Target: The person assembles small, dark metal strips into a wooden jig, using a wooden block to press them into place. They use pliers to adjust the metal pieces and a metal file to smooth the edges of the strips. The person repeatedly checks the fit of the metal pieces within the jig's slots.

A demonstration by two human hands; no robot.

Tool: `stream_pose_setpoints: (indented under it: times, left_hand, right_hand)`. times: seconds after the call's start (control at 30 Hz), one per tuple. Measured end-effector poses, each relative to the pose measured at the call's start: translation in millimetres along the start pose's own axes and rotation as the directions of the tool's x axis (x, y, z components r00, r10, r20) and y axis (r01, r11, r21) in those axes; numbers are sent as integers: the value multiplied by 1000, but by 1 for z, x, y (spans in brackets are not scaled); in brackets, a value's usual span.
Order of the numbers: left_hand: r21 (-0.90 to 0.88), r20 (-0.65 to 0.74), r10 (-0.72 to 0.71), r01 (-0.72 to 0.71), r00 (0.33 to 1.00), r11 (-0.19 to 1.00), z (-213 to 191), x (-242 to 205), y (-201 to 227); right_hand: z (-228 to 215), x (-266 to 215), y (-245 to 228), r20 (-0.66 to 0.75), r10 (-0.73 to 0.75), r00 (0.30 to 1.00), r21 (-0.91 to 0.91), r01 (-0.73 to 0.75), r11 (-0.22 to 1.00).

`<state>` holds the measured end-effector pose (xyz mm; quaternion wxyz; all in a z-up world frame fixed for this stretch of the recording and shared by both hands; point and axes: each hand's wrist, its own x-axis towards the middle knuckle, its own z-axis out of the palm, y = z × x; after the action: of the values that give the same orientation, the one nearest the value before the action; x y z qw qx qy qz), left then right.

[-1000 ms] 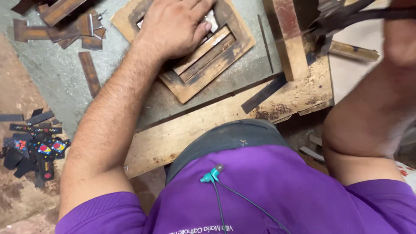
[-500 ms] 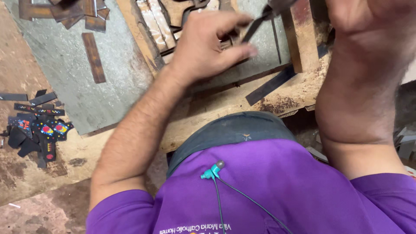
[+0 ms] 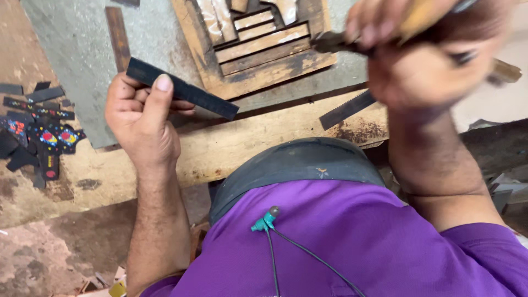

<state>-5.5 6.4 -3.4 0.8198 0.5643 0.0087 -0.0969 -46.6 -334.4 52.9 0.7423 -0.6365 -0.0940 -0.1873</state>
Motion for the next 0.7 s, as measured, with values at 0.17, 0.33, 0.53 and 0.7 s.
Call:
stream_pose_setpoints:
  times: [0.17, 0.33, 0.53, 0.7]
  left_hand:
    - [-50, -100, -87, 82, 991, 995, -19, -14, -14]
    - [-24, -57, -67, 66, 996, 998, -17, -13, -22]
    - [-48, -61, -144, 141, 988, 989, -11, -15, -26]
    - [-34, -38, -195, 194, 980, 980, -13, -16, -25]
  right_hand:
    - [27, 4, 36, 225, -65, 972, -19, 71, 997]
    - [34, 10, 37, 353, -288, 890, 99, 271, 958]
    - [46, 16, 51, 368, -208, 906, 61, 200, 978]
    - [51, 14, 64, 442, -148, 885, 108, 111, 988]
